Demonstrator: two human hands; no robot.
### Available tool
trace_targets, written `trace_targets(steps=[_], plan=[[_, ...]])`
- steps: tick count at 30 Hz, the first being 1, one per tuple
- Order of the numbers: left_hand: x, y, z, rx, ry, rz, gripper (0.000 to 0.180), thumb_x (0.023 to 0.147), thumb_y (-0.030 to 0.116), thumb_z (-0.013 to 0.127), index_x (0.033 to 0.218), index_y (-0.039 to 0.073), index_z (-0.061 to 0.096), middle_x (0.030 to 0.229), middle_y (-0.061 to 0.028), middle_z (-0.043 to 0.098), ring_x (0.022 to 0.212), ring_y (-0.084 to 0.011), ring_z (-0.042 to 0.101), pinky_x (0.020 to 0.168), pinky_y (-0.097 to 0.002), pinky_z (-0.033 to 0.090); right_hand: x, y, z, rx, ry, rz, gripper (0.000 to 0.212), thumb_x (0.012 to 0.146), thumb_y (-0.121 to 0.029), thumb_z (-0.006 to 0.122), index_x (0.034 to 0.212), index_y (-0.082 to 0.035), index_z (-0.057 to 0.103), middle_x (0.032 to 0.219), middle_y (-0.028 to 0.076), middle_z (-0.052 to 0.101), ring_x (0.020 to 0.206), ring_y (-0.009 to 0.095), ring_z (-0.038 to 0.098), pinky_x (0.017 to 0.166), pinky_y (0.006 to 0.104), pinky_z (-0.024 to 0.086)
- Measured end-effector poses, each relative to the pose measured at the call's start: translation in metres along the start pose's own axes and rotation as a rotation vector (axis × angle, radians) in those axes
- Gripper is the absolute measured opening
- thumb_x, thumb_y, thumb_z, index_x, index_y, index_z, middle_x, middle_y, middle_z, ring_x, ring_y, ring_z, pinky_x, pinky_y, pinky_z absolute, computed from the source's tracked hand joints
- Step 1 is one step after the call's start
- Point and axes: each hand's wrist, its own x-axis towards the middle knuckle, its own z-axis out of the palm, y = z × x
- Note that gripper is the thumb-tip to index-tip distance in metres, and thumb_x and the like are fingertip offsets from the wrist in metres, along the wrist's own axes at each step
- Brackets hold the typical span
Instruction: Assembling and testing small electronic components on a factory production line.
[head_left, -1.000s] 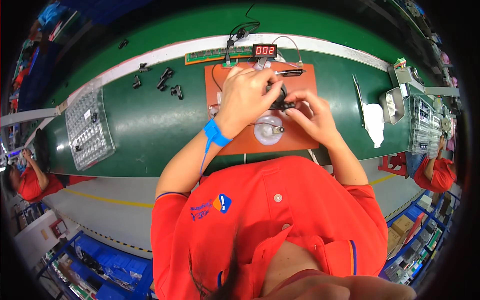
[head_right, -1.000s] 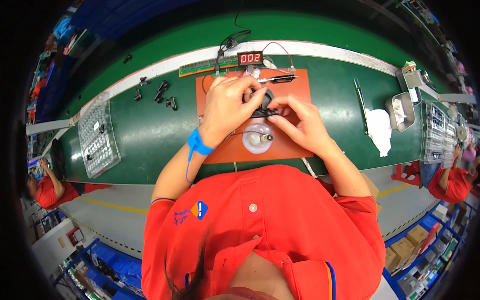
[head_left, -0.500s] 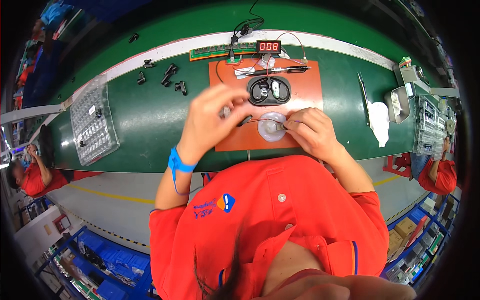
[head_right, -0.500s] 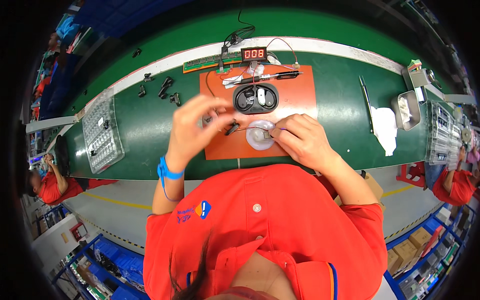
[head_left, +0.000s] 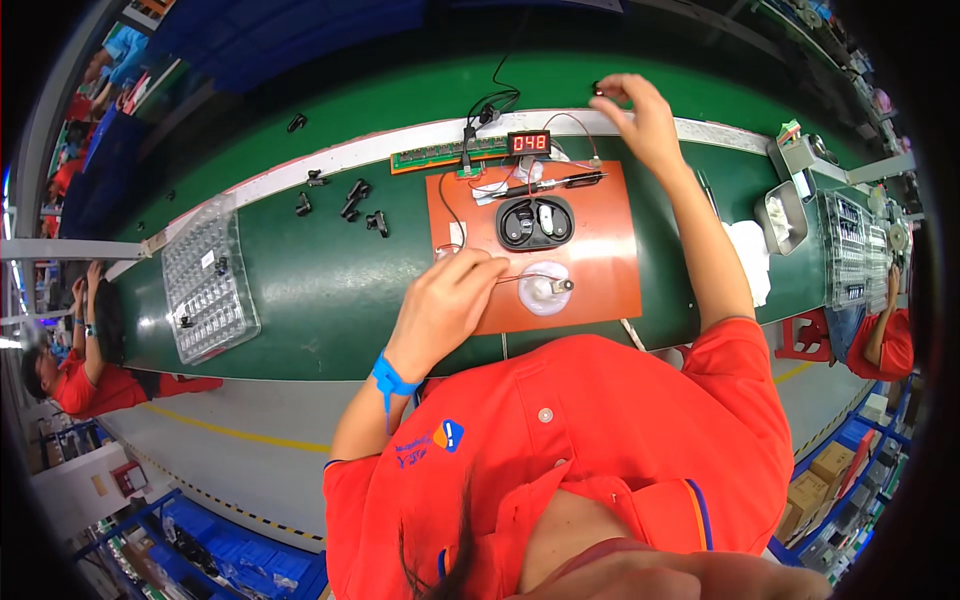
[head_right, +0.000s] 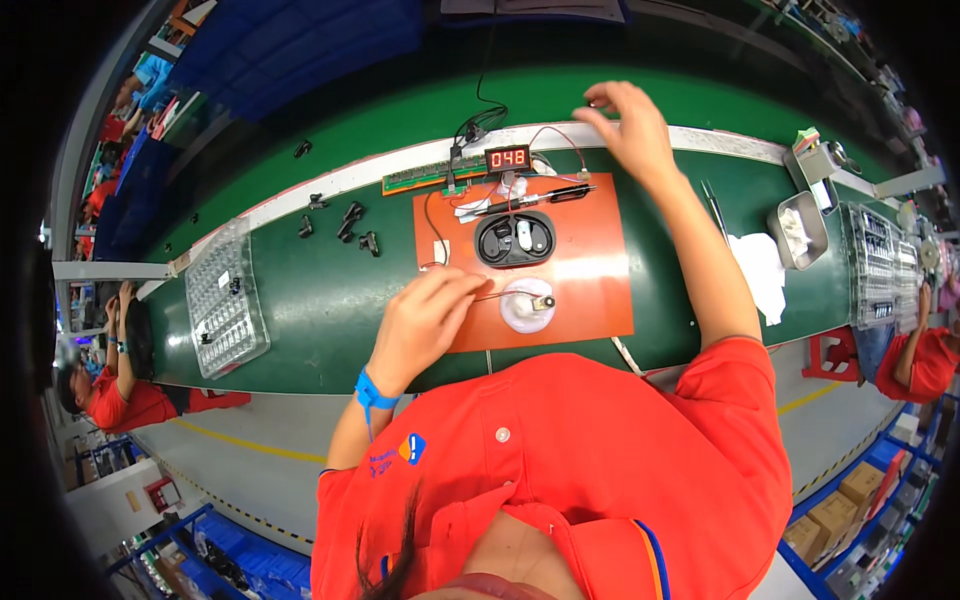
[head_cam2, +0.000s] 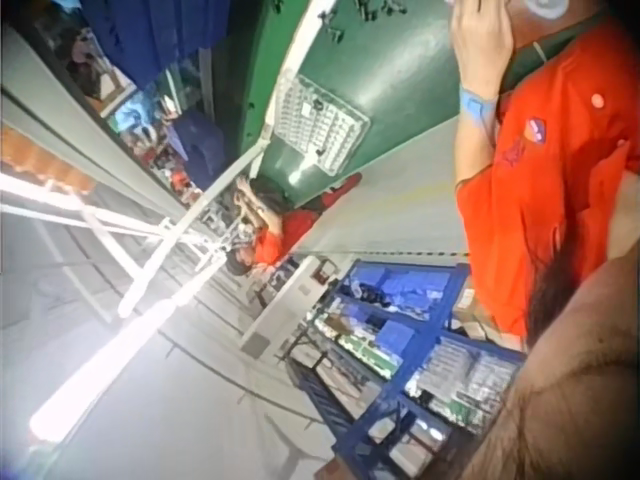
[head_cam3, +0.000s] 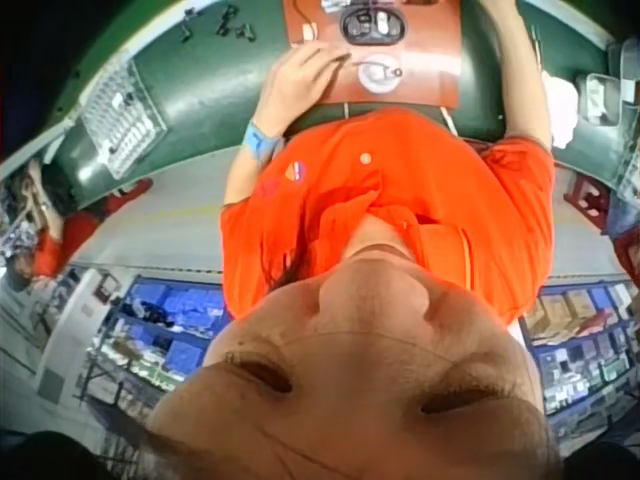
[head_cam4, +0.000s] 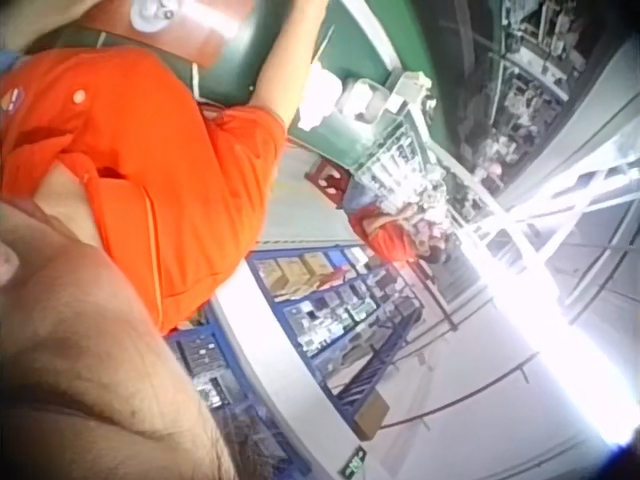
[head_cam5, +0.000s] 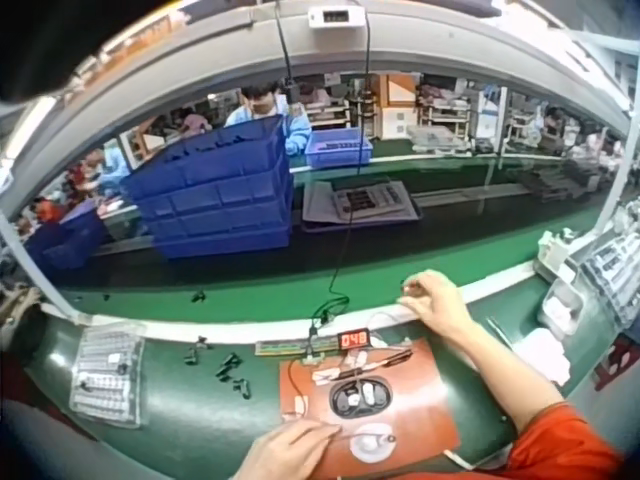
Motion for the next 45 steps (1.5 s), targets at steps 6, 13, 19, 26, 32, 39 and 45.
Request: trace_targets(steps=[6, 13, 19, 26, 32, 39, 45], plan=[[0.03, -0.006, -0.004, -0.533, 0.168, -0.27, 0.019, 0.084, 0.0, 0.07, 0.102, 0.0, 0.068, 0.098, -0.0093, 0.065, 0.07, -0.0141, 0.065, 0.059, -0.0267, 0.053, -0.064, -0.094, -0.012, 0.204, -0.319, -0.202, 0.037, 0.074, -0.023, 0.081, 0.101, -0.004, 0.063, 0.094, 0.009, 0.061, 0.086, 0.024, 0.059, 0.076, 0.0336, 0.049], [0.067, -0.009, 0.022, -0.806, 0.176, -0.345, 0.018, 0.086, 0.001, 0.07, 0.103, -0.001, 0.068, 0.098, -0.0095, 0.065, 0.074, -0.0113, 0.065, 0.063, -0.0254, 0.055, -0.088, -0.116, 0.002, 0.06, -0.348, -0.097, 0.034, 0.076, -0.011, 0.078, 0.103, -0.003, 0.059, 0.096, 0.008, 0.059, 0.083, 0.024, 0.059, 0.075, 0.0346, 0.049], [0.081, -0.003, 0.037, -0.629, 0.126, -0.191, 0.016, 0.084, 0.005, 0.07, 0.099, 0.0, 0.067, 0.093, -0.0098, 0.065, 0.073, -0.0196, 0.066, 0.062, -0.0329, 0.053, -0.122, -0.102, -0.019, 0.527, -0.376, 0.151, 0.025, 0.079, -0.006, 0.075, 0.1, -0.003, 0.061, 0.094, 0.01, 0.063, 0.081, 0.028, 0.062, 0.073, 0.0348, 0.051], [0.081, -0.003, 0.048, -0.304, 0.219, 0.039, 0.014, 0.082, 0.008, 0.07, 0.094, 0.003, 0.067, 0.094, -0.0122, 0.065, 0.089, -0.0313, 0.062, 0.079, -0.0403, 0.051, -0.143, -0.112, -0.032, 0.373, -0.405, -0.093, 0.023, 0.076, 0.0, 0.072, 0.097, -0.004, 0.063, 0.094, 0.009, 0.067, 0.084, 0.027, 0.064, 0.074, 0.0354, 0.051], [0.068, -0.013, 0.052, -0.352, 0.186, 0.011, 0.01, 0.082, 0.004, 0.069, 0.092, 0.001, 0.068, 0.096, -0.013, 0.068, 0.089, -0.0303, 0.064, 0.084, -0.0381, 0.049, -0.145, -0.105, -0.025, 0.108, -0.332, -0.392, 0.022, 0.071, -0.01, 0.072, 0.093, -0.011, 0.066, 0.092, 0.003, 0.067, 0.085, 0.022, 0.064, 0.073, 0.0344, 0.05], [0.072, 0.003, 0.042, -0.236, 0.219, 0.034, 0.01, 0.08, 0.001, 0.069, 0.09, 0.0, 0.068, 0.097, -0.0109, 0.065, 0.089, -0.0301, 0.06, 0.079, -0.0398, 0.049, -0.115, -0.092, -0.028, 0.288, -0.324, -0.415, 0.013, 0.08, -0.014, 0.072, 0.09, -0.01, 0.066, 0.088, 0.005, 0.065, 0.078, 0.022, 0.063, 0.068, 0.0338, 0.05], [0.073, 0.005, 0.051, -0.209, 0.253, 0.062, 0.011, 0.08, 0.0, 0.069, 0.092, 0.0, 0.068, 0.096, -0.0106, 0.066, 0.089, -0.0305, 0.059, 0.079, -0.0392, 0.049, -0.021, -0.008, -0.012, 0.161, -0.031, 0.115, 0.022, 0.082, -0.016, 0.072, 0.096, -0.003, 0.063, 0.089, 0.013, 0.064, 0.076, 0.029, 0.065, 0.069, 0.0392, 0.052]])
